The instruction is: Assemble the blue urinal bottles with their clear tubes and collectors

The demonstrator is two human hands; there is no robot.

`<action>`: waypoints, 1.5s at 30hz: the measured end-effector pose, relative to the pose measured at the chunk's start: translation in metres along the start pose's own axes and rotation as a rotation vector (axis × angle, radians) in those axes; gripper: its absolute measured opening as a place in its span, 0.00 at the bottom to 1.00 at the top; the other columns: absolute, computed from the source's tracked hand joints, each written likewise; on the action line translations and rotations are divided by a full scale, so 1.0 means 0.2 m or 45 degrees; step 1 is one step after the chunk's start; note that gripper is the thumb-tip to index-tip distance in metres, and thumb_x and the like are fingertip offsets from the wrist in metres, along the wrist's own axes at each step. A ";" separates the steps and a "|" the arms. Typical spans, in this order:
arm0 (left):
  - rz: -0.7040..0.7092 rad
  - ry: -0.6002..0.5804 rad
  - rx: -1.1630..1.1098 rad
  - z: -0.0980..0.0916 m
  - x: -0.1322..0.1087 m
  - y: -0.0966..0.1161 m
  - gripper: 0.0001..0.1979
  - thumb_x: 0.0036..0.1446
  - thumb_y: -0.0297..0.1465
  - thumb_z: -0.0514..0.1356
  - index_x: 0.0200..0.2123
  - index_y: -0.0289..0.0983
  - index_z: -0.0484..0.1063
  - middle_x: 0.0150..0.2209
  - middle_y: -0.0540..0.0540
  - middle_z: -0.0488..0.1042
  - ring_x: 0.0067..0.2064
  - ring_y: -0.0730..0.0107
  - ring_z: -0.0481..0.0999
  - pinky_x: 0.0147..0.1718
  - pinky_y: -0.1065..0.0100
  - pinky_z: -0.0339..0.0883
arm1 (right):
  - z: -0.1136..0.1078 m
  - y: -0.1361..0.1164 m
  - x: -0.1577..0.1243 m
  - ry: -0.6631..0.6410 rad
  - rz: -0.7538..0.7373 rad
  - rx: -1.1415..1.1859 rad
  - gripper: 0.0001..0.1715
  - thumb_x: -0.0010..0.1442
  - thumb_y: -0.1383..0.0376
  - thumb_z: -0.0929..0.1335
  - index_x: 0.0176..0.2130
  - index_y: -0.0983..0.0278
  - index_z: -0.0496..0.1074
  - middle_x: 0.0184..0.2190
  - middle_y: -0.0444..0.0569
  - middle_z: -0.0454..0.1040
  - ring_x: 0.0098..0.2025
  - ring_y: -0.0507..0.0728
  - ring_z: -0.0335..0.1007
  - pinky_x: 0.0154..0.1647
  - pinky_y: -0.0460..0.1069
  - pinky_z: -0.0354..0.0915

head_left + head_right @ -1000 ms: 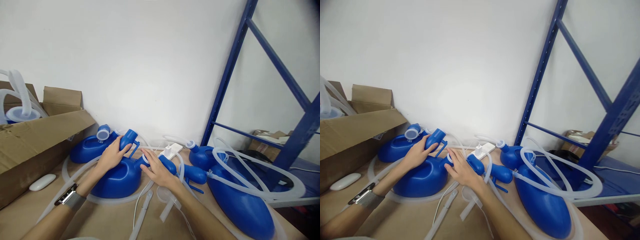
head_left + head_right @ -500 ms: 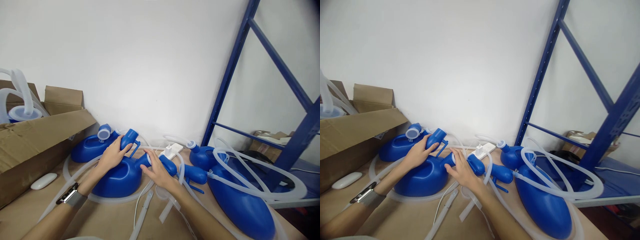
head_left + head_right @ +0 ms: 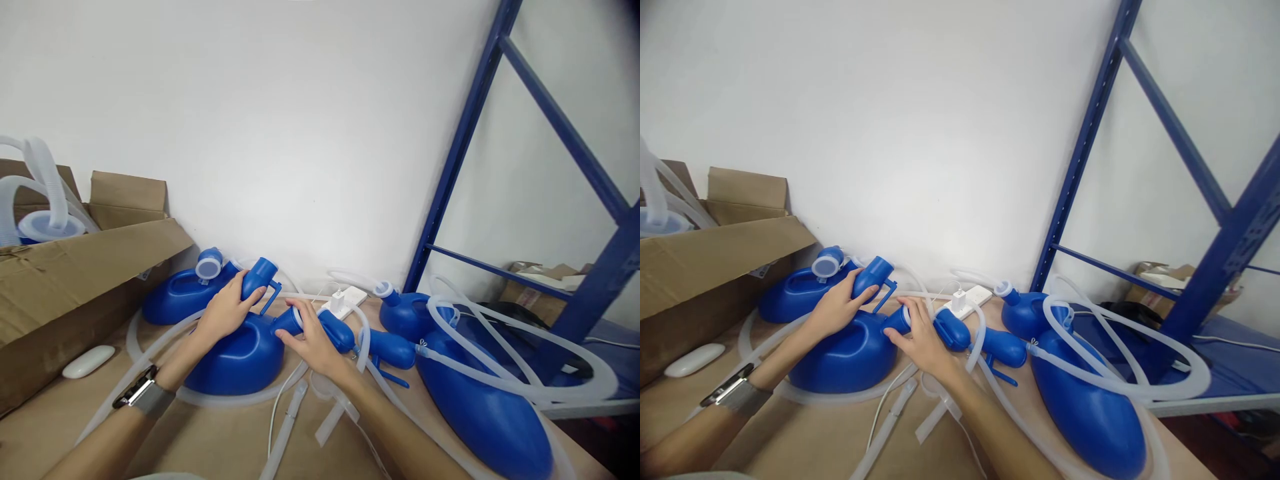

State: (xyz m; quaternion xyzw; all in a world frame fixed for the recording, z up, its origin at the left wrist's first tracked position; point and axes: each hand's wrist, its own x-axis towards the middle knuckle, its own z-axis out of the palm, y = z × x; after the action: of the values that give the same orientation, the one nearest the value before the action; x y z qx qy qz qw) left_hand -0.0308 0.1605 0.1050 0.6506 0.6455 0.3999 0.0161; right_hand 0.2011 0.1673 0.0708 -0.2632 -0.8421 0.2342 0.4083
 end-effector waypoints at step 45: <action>-0.105 -0.076 0.117 0.00 0.00 0.06 0.38 0.64 0.56 0.47 0.67 0.37 0.58 0.65 0.33 0.69 0.63 0.38 0.71 0.56 0.48 0.65 | 0.03 0.03 -0.02 -0.002 0.059 0.240 0.31 0.72 0.55 0.62 0.70 0.55 0.55 0.71 0.52 0.57 0.73 0.57 0.49 0.75 0.59 0.44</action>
State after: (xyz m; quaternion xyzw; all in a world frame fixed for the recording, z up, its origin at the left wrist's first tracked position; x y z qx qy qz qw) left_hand -0.0212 0.1591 0.1109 0.6353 0.6885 0.3491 0.0219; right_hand 0.1986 0.1683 0.0620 -0.2431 -0.8104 0.3219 0.4249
